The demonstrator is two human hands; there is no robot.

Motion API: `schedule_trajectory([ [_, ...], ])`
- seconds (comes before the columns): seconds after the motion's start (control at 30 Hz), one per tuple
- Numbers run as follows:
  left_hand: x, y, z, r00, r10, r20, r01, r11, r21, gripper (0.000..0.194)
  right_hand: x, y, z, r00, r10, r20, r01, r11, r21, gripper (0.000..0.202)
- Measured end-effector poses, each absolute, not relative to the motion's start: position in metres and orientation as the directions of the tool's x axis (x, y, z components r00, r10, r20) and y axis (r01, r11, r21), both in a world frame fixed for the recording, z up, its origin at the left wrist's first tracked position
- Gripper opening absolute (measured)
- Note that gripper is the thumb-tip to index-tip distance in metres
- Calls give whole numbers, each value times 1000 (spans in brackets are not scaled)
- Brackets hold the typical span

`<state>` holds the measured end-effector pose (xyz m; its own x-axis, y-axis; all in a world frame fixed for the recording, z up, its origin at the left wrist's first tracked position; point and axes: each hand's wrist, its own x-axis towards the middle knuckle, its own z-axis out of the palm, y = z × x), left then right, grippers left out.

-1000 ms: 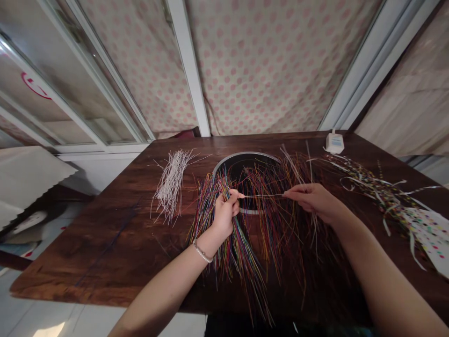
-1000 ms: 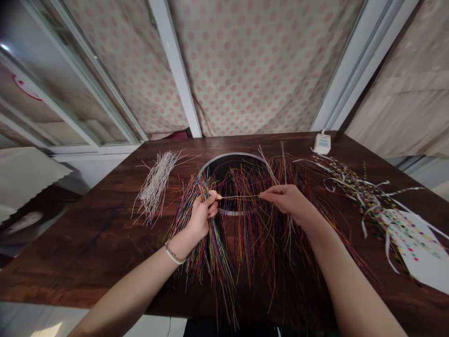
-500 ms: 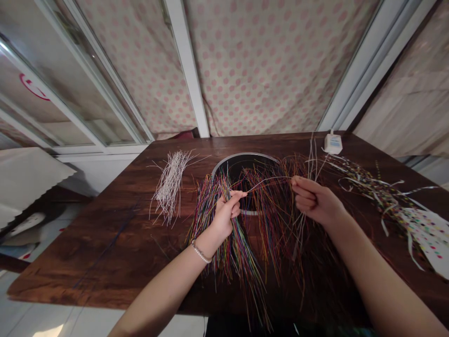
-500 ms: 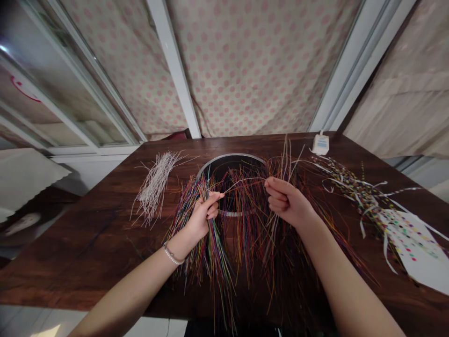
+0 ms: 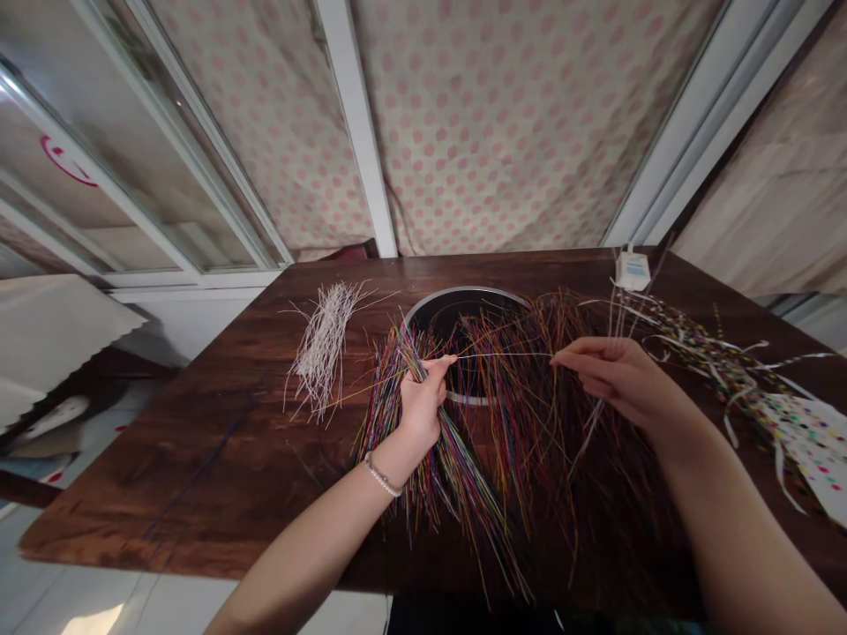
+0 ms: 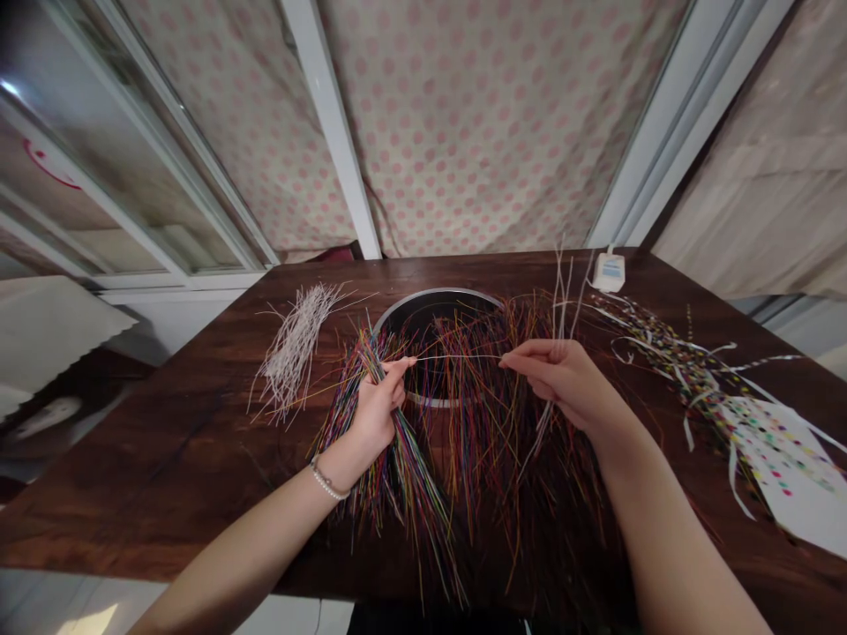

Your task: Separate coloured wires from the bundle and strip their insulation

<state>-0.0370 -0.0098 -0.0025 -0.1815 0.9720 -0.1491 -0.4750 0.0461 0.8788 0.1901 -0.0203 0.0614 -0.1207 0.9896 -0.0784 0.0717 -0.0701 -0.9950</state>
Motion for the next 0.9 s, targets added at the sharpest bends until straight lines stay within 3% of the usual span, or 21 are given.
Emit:
schedule_trajectory([
  [0.2, -37, -10, -5, -117, 982, -147, -420, 85, 904, 29, 184, -23, 61, 33, 988, 153, 73, 151, -986, 15],
  [0.33, -37, -11, -6, -99, 986, -131, -402, 80, 912, 31, 188, -19, 59, 140, 967, 212, 39, 208, -977, 14],
  [0.63, -39, -10, -8, -97, 990, -106, -458, 51, 888, 31, 231, -10, 65, 346, 930, 121, -219, 206, -954, 4],
  [0.73, -39, -9, -8, -71, 990, -122, -428, 81, 900, 33, 250, -10, 68, 426, 901, 81, -291, 222, -931, 9],
  [0.8, -39, -9, -8, -42, 988, -148, -402, 119, 908, 35, 256, -9, 69, 398, 916, 47, -323, 187, -928, 11],
  [0.9, -39, -8, -9, -30, 984, -174, -370, 151, 917, 38, 243, -8, 66, 209, 977, -45, -343, 30, -939, 14],
])
